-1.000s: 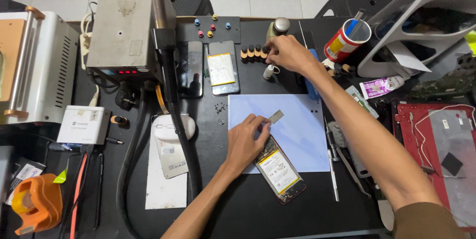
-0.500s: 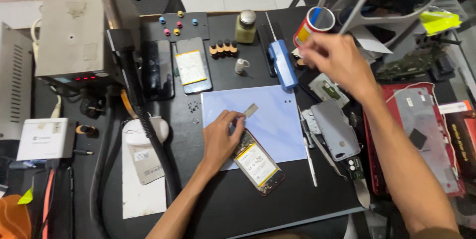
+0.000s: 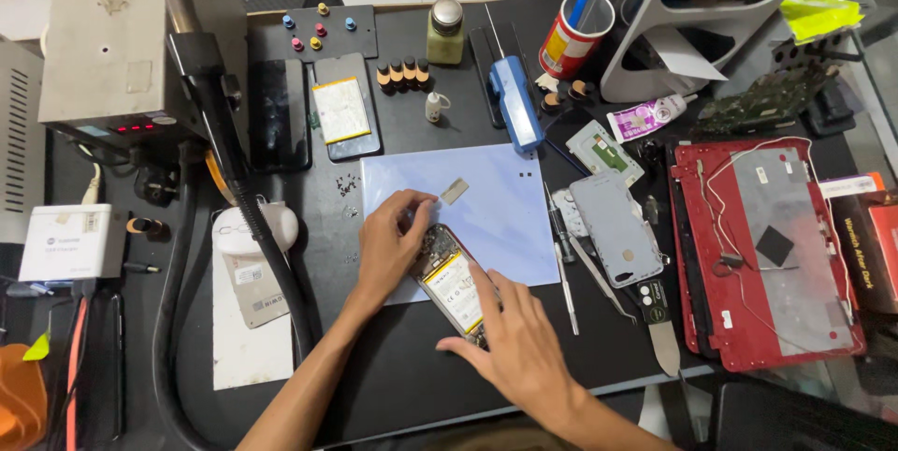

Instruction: The person uses a screwdriver to remove screws from the back of a pink smartphone. They then use a prying tool to separate the screen from the frame and open the device. The person handles the internal components and places the phone on the workbench.

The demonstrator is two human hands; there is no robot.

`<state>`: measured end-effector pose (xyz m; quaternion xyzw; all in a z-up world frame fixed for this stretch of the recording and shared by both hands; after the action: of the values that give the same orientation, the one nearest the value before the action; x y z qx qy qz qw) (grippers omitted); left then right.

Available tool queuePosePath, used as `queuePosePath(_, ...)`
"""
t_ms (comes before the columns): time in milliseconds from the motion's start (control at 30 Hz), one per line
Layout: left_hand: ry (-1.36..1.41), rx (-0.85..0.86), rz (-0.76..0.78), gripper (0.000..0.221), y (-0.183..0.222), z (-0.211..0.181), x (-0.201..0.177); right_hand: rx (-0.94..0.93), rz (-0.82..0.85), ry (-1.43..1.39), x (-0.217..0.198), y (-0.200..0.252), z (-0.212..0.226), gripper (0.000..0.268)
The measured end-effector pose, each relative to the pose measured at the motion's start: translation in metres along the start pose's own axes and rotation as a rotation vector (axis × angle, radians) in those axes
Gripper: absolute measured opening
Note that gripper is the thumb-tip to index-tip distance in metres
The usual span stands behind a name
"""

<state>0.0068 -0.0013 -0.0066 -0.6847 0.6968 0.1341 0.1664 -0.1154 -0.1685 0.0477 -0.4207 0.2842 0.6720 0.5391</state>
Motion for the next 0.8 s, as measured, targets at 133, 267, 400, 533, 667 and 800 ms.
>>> queuePosePath(133, 0.058, 0.005, 0.027, 0.018, 0.002, -0.002, -0.004, 0.026, 0.028, 0.044, 0.011, 0.004, 0.0, 0.089)
queuePosePath(267, 0.096, 0.004, 0.032, 0.019, 0.005, -0.005, -0.006, 0.068, 0.052, 0.03, 0.009, 0.003, -0.004, 0.083)
queuePosePath(400, 0.066, 0.003, 0.025, 0.019, 0.007, -0.008, -0.006, 0.094, 0.052, 0.024, 0.002, 0.003, -0.009, 0.076)
queuePosePath(533, 0.137, -0.032, -0.013, 0.022, 0.01, -0.004, -0.003, 0.145, 0.014, -0.058, -0.006, 0.0, -0.017, 0.067)
queuePosePath(667, 0.331, -0.039, -0.105, 0.031, 0.031, -0.003, 0.015, 0.168, -0.09, -0.123, -0.017, -0.005, -0.022, 0.065)
queuePosePath(800, 0.604, -0.222, 0.132, 0.051, 0.055, -0.009, 0.043, 0.154, -0.158, -0.122, -0.024, -0.015, -0.021, 0.067)
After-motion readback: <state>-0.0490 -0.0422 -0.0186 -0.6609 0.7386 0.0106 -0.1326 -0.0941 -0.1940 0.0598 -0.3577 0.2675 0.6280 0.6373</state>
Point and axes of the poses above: each hand's wrist, its own y-axis away from the middle knuckle, its own x-axis out of the palm, z = x × y, the point moved 1 cm from there along -y, towards the middle knuckle
